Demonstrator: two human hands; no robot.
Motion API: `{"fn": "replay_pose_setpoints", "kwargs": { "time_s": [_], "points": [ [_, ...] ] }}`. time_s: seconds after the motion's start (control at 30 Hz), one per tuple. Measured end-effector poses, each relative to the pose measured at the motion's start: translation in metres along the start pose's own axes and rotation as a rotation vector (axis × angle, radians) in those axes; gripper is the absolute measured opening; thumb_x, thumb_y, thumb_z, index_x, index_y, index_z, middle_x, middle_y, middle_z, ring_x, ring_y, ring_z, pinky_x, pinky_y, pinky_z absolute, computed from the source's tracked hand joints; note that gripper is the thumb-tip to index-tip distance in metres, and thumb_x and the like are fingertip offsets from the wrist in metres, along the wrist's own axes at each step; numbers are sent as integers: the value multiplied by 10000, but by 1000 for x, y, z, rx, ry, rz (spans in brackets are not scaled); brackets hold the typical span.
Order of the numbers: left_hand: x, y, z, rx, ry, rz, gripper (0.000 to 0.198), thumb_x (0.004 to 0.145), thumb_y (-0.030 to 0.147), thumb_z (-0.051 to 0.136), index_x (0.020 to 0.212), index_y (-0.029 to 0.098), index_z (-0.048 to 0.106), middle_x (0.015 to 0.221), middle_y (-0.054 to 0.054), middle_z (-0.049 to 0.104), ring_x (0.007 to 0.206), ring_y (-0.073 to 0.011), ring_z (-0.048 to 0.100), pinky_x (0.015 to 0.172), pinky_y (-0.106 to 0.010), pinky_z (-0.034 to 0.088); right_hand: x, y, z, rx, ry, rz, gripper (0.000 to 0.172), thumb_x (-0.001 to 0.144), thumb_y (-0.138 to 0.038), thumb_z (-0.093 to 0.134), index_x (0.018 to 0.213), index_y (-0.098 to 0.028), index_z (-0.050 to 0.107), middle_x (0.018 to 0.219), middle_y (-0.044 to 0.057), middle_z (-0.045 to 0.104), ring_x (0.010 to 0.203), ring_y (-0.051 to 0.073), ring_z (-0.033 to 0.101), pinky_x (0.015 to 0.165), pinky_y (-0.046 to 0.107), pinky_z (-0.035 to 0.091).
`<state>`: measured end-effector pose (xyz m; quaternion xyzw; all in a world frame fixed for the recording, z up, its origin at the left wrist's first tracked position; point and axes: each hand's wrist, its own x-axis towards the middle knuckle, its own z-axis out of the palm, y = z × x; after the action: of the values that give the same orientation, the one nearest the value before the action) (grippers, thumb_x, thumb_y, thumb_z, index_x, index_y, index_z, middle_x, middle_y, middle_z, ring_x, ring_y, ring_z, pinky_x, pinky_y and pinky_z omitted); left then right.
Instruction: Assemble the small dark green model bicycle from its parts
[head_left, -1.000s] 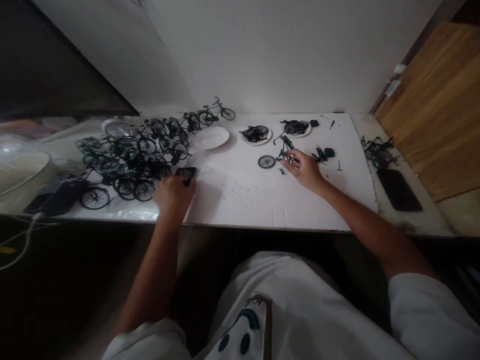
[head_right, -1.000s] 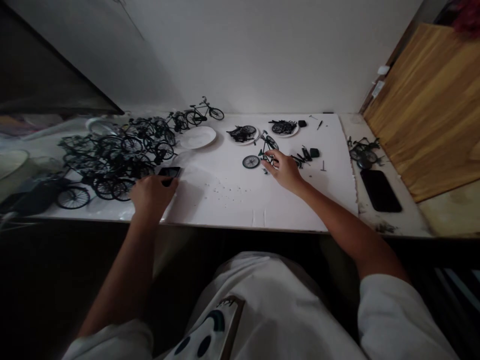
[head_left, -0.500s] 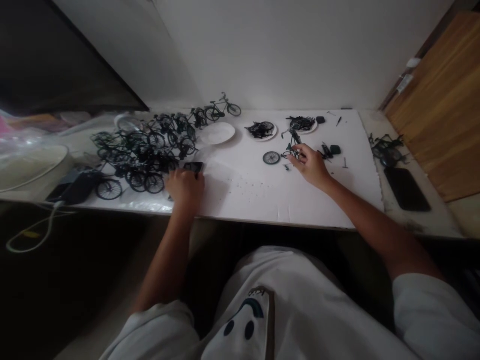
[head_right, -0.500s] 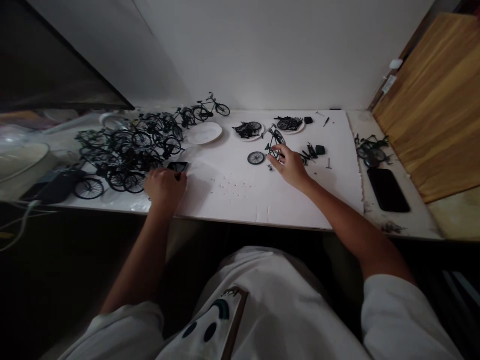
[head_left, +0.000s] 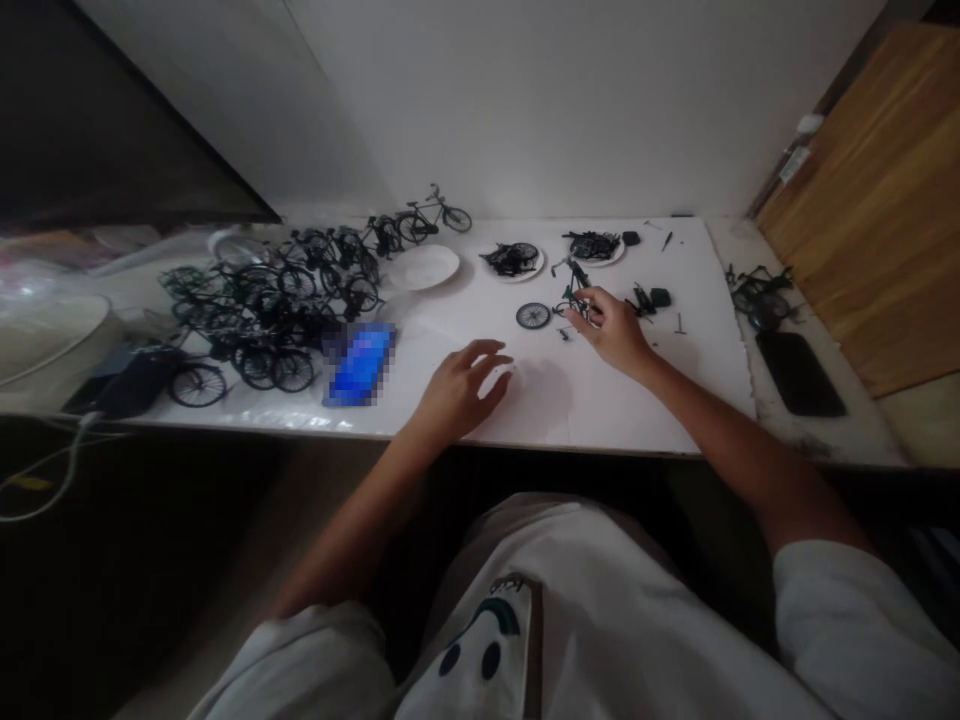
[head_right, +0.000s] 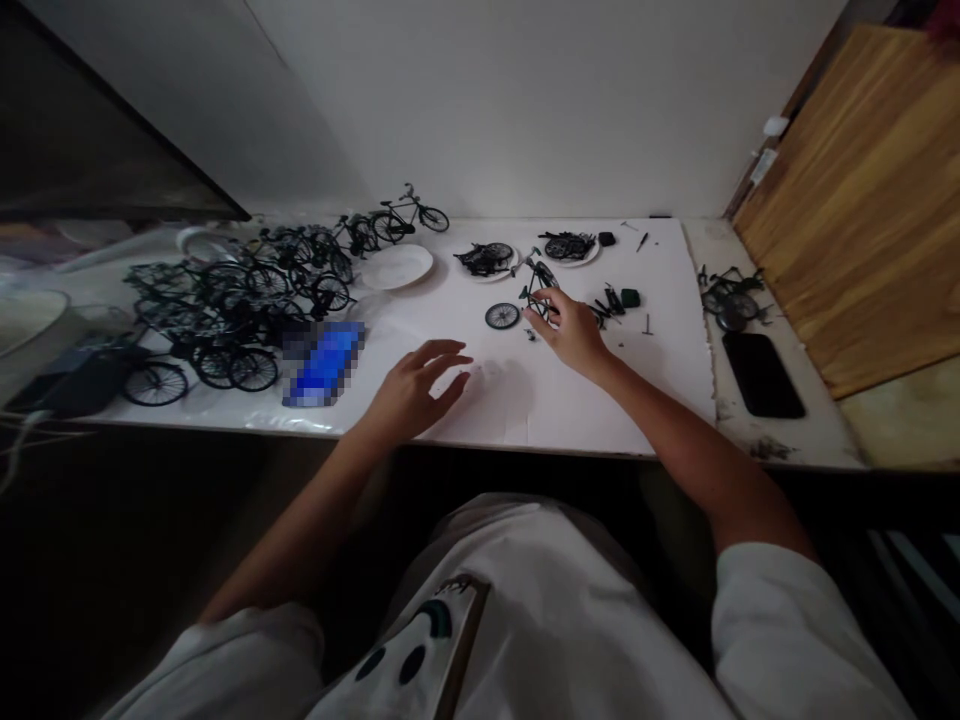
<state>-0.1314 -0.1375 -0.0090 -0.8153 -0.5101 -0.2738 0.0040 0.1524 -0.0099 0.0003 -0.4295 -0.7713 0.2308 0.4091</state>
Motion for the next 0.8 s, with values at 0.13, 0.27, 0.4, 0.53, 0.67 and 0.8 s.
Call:
{"fn": "replay_pose_setpoints", "kwargs": {
  "time_s": [0.13, 0.27, 0.4, 0.53, 0.67, 0.8],
  "points": [
    [-5, 24, -16, 188, -5, -199, 323, 1095, 407, 572, 1284, 213, 748, 1398, -156, 742, 1179, -346, 767, 1020, -538, 611, 1, 0, -1, -10, -8, 5, 426, 986, -541, 727, 1197, -171, 743, 652, -63, 456, 612, 144, 443, 681, 319, 426],
    [-21, 2, -47, 409, 61, -728, 629, 1065, 549, 559, 1500, 96, 599, 1508, -325, 595, 1302, -530, 679, 1047, -704, 554, 1, 0, 0, -24, -15, 7, 397, 993, -522, 729, 1181, -172, 741, 652, -65, 456, 600, 137, 425, 680, 319, 414],
    [-35, -42, -55, 412, -32, -919, 744, 1041, 583, 570, 1554, 47, 512, 1557, -373, 510, 1421, -583, 584, 1115, -751, 511, 0, 2, 3, -18, -25, 28, 388, 993, -531, 738, 1180, -191, 738, 655, -57, 487, 591, 133, 410, 662, 315, 403],
    [-31, -62, -38, 223, 6, -601, 760, 1018, 509, 625, 1623, 99, 414, 1608, -283, 512, 1538, -482, 508, 1237, -652, 488, 0, 2, 3, -21, -31, 49, 396, 992, -526, 739, 1202, -190, 739, 696, -36, 553, 597, 131, 431, 657, 310, 416],
    [-16, -40, -42, 18, 190, -308, 694, 1024, 462, 666, 1617, 210, 408, 1609, -211, 497, 1348, -321, 671, 1194, -527, 576, 0, 0, 1, -44, -35, 49, 423, 1004, -559, 718, 1209, -190, 743, 698, -31, 566, 595, 136, 442, 674, 323, 445],
    [-15, 4, -79, 8, 384, -277, 388, 1134, 436, 519, 1463, 229, 531, 1444, -128, 607, 1326, -266, 662, 1155, -496, 609, 0, 0, 0, -48, -25, 46, 455, 996, -588, 722, 1206, -186, 756, 695, -10, 608, 629, 163, 525, 718, 340, 493]
  ]
}}
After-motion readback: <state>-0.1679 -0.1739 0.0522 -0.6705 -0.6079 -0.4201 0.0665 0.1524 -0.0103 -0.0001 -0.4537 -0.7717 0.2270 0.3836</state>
